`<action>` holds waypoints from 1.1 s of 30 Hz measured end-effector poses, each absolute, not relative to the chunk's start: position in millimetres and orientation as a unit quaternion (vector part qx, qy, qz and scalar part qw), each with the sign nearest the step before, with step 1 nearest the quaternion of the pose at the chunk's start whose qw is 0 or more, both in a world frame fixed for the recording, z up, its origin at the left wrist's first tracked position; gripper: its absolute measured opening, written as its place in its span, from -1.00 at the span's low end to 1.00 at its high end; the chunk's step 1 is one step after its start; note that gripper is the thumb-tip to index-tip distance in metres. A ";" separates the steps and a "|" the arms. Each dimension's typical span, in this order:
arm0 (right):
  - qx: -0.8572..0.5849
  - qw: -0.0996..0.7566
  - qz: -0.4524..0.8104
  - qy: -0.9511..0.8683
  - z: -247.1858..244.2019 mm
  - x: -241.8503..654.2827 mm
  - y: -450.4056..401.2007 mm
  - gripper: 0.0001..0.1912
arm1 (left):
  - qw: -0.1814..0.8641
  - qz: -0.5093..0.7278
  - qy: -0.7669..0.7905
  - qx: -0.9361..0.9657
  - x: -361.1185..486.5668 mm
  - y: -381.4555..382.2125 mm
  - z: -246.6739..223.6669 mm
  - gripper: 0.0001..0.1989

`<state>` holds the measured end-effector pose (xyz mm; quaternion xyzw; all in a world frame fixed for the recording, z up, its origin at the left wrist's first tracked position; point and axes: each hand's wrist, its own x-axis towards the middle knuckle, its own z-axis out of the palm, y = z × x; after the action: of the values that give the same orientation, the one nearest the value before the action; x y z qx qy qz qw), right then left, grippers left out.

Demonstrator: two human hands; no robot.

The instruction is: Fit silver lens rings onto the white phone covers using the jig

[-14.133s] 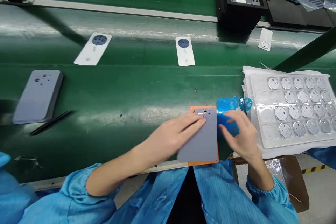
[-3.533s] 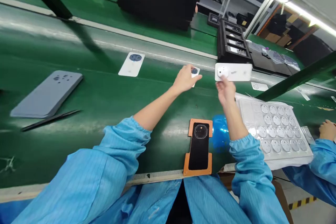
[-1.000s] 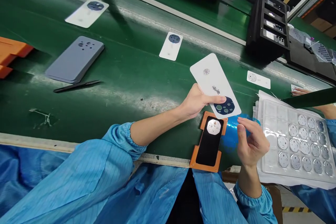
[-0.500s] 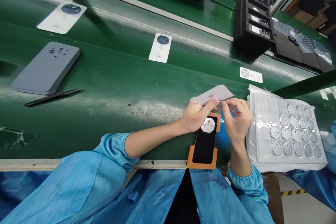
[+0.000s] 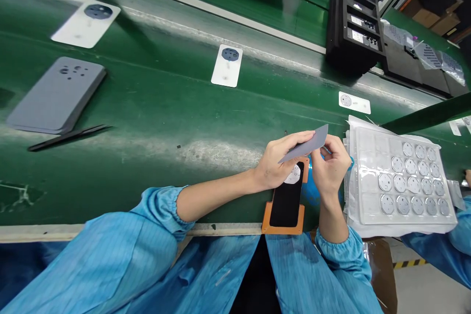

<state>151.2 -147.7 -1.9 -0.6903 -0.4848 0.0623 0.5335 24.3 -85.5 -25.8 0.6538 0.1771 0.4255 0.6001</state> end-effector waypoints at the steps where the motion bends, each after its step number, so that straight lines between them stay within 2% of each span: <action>1: -0.689 0.538 0.063 -0.481 -1.3 151.1 -147.7 -0.92 | 0.597 0.425 0.169 0.659 24.3 -86.3 -29.1 -0.59; 7: -0.701 0.515 0.008 -0.493 3.0 149.8 -150.3 -0.93 | 0.554 0.433 0.138 0.698 22.4 -92.6 -37.9 -0.52; 10: -0.707 0.498 -0.014 -0.502 2.6 148.8 -148.0 -0.90 | 0.554 0.422 0.160 0.699 24.4 -94.5 -33.1 -0.56; 13: -0.726 0.494 0.005 -0.480 0.0 159.4 -147.5 -0.89 | 0.640 0.395 0.250 0.610 26.3 -89.8 -26.5 -0.62; 17: -0.797 0.467 0.087 -0.373 -10.7 200.2 -168.7 -0.90 | 0.776 0.387 0.304 0.395 14.5 -69.2 -20.5 -0.54; 20: -0.846 0.386 0.145 -0.338 -27.5 228.2 -198.5 -0.88 | 0.798 0.377 0.319 0.345 -3.1 -56.1 -19.6 -0.55; 23: -0.882 0.251 0.153 -0.369 -45.0 236.3 -224.2 -0.84 | 0.786 0.362 0.330 0.377 -16.8 -57.4 -20.7 -0.52; 25: -0.890 0.182 0.140 -0.395 -51.6 233.5 -234.7 -0.76 | 0.751 0.349 0.337 0.447 -23.6 -64.8 -20.5 -0.50; 27: -0.890 0.164 0.118 -0.409 -51.3 228.5 -240.8 -0.69 | 0.675 0.324 0.337 0.571 -30.9 -73.9 -19.3 -0.58; 30: -0.870 0.215 0.082 -0.437 -38.6 218.6 -245.9 -0.64 | 0.508 0.282 0.212 0.786 -43.0 -87.2 -18.7 -0.67; 33: -0.792 0.290 0.074 -0.532 -21.7 203.7 -248.1 -0.82 | 0.320 0.262 0.066 0.908 -49.7 -100.5 -23.9 -0.49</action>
<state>203.7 -248.1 -21.7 -0.7925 -0.5317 0.0738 0.2896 -49.7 -100.5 -23.9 0.9080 0.0656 0.2620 0.3204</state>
